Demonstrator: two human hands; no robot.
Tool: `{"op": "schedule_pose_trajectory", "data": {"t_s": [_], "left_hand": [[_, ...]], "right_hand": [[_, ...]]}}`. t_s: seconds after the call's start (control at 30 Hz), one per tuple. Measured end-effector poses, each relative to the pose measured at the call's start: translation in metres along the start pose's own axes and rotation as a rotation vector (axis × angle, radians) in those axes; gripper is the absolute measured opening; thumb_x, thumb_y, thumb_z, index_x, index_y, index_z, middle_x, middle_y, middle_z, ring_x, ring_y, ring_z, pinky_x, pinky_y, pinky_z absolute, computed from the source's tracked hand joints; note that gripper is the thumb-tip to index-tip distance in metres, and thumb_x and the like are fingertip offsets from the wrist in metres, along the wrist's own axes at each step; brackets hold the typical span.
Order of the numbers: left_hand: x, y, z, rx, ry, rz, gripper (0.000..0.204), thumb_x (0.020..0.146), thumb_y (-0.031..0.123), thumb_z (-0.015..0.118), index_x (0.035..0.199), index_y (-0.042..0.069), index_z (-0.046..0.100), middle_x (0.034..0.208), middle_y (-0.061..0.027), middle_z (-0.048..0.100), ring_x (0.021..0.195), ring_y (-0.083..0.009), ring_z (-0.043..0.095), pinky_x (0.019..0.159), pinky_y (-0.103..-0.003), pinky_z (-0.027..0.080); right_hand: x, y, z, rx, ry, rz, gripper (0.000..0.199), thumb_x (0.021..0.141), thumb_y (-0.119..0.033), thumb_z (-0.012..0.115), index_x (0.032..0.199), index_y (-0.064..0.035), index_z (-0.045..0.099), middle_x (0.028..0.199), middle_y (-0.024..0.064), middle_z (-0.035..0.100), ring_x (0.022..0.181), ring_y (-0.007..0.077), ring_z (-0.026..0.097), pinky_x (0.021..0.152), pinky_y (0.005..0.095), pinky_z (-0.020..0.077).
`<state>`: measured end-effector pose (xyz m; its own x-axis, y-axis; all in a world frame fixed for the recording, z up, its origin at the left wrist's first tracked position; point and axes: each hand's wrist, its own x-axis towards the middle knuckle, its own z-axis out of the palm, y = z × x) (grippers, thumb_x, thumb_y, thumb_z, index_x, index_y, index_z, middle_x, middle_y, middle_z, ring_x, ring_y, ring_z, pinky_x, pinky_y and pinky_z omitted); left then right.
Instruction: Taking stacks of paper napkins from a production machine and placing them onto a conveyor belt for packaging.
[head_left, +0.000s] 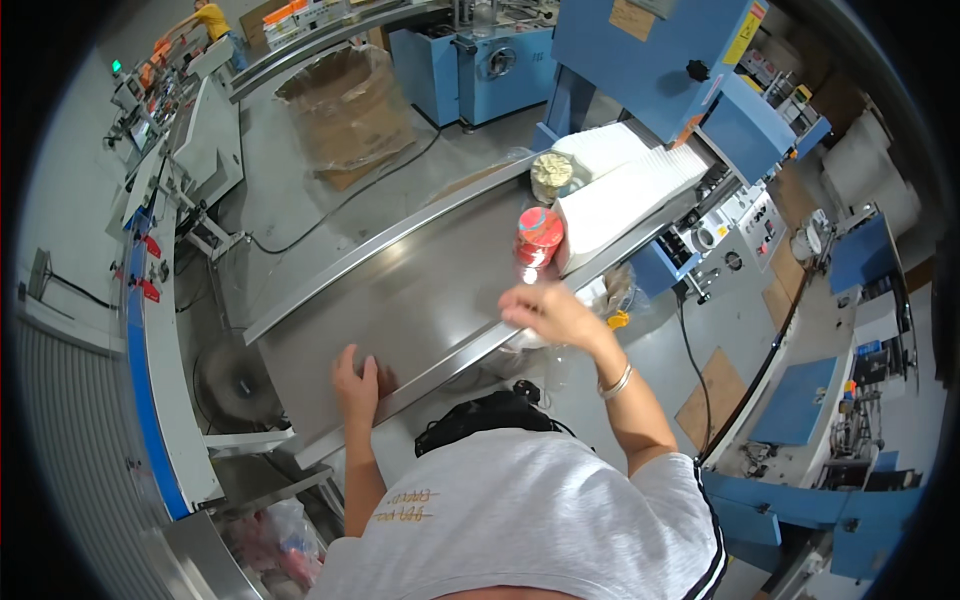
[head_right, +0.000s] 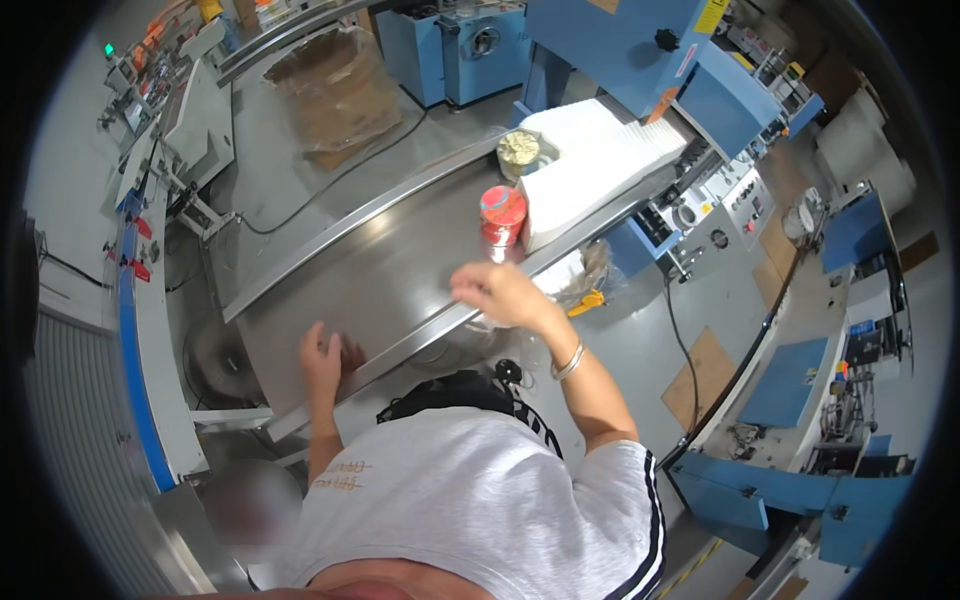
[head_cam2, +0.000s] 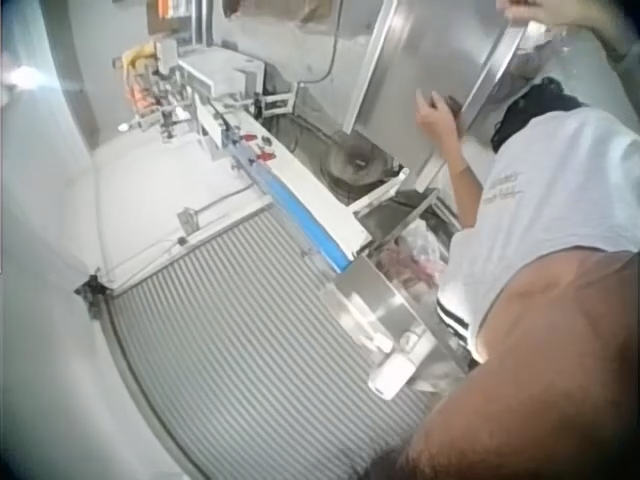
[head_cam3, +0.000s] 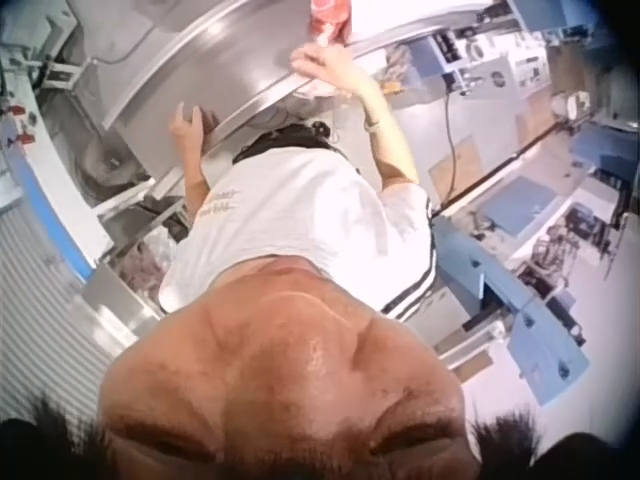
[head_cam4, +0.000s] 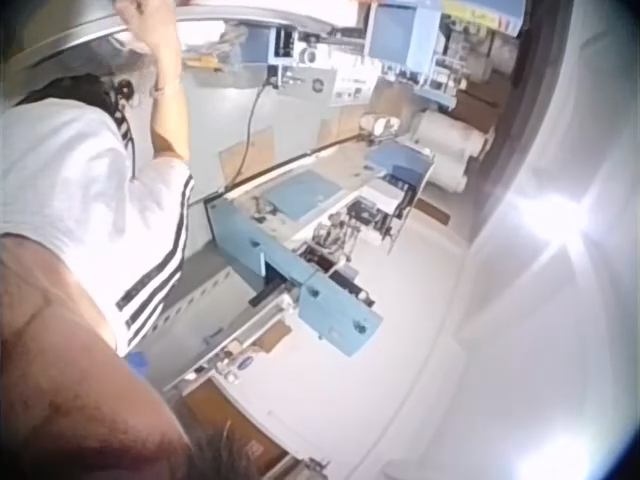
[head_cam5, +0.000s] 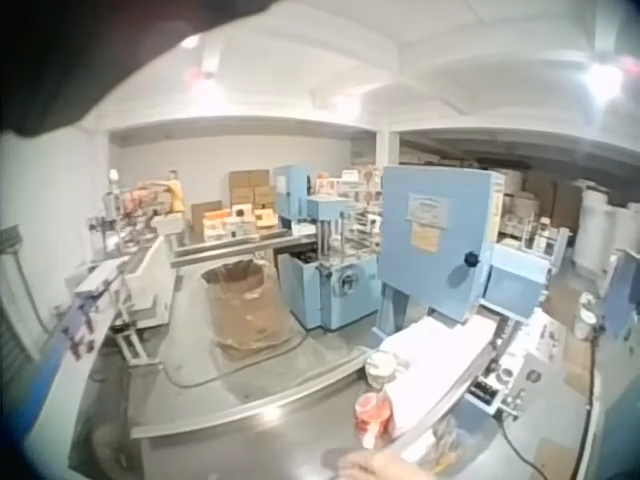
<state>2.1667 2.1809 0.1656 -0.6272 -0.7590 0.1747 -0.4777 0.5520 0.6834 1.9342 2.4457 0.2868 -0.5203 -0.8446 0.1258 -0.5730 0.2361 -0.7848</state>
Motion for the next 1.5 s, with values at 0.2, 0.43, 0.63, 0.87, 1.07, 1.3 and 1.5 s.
{"op": "schedule_pose_trajectory", "data": {"t_s": [0.2,0.43,0.63,0.87,1.07,1.3,1.5], "left_hand": [[0.091,0.138,0.028,-0.194,0.063,0.257,0.04,0.081,0.018,0.068,0.117,0.005,0.057,0.115,-0.0148,0.058,0.11,-0.0335,0.054,0.093,-0.039,0.044],[0.183,0.289,0.197,-0.096,-0.094,0.695,0.051,0.068,0.024,0.074,0.11,0.001,0.058,0.112,-0.0178,0.057,0.106,-0.0355,0.053,0.09,-0.045,0.043],[0.195,0.31,0.268,0.153,-0.437,0.437,0.085,0.065,0.034,0.079,0.132,-0.002,0.04,0.13,-0.0227,0.045,0.121,-0.0404,0.044,0.099,-0.048,0.037],[0.203,0.301,0.277,-0.036,-0.432,0.406,0.095,0.061,0.032,0.081,0.136,-0.002,0.033,0.125,-0.0248,0.046,0.113,-0.0407,0.051,0.092,-0.042,0.045],[0.191,0.298,0.251,0.085,-0.395,0.322,0.093,0.056,0.032,0.078,0.131,-0.002,0.036,0.116,-0.0268,0.051,0.106,-0.0416,0.055,0.092,-0.044,0.047],[0.19,0.308,0.257,0.119,-0.392,0.216,0.093,0.056,0.034,0.079,0.128,-0.007,0.037,0.122,-0.03,0.046,0.113,-0.0439,0.05,0.092,-0.045,0.046],[0.19,0.319,0.282,0.104,-0.347,0.22,0.093,0.058,0.036,0.082,0.126,-0.006,0.034,0.126,-0.0304,0.042,0.114,-0.045,0.049,0.092,-0.047,0.046]], "right_hand": [[0.058,0.041,-0.114,-0.212,0.44,-0.044,0.023,0.087,-0.017,0.065,0.105,-0.0027,0.065,0.087,0.009,0.068,0.076,0.0155,0.064,0.067,0.0286,0.0509],[0.14,0.188,-0.162,-0.692,0.381,-0.107,0.016,0.074,-0.012,0.065,0.09,-0.0097,0.066,0.113,0.0135,0.06,0.108,0.0342,0.053,0.088,0.0437,0.0452],[0.173,0.212,-0.161,-0.77,0.244,-0.082,0.012,0.075,-0.01,0.063,0.087,-0.0108,0.064,0.117,0.0133,0.06,0.112,0.0344,0.051,0.09,0.0445,0.0449],[0.172,0.23,-0.175,-0.64,0.18,-0.082,0.015,0.075,-0.007,0.062,0.089,-0.0138,0.065,0.121,0.0119,0.058,0.115,0.0322,0.05,0.093,0.0441,0.0427],[0.168,0.237,-0.187,-0.812,0.163,0.002,0.036,0.075,-0.008,0.065,0.109,-0.0206,0.069,0.139,0.013,0.046,0.125,0.03,0.043,0.099,0.0431,0.0394],[0.163,0.222,-0.183,-0.819,0.166,0.084,0.037,0.079,-0.014,0.067,0.116,-0.0182,0.066,0.14,0.0156,0.044,0.127,0.0332,0.042,0.102,0.0442,0.0384],[0.158,0.217,-0.176,-0.768,0.095,0.133,0.055,0.071,-0.015,0.074,0.124,-0.0176,0.059,0.143,0.0147,0.038,0.13,0.0339,0.035,0.102,0.0446,0.0358]]}}
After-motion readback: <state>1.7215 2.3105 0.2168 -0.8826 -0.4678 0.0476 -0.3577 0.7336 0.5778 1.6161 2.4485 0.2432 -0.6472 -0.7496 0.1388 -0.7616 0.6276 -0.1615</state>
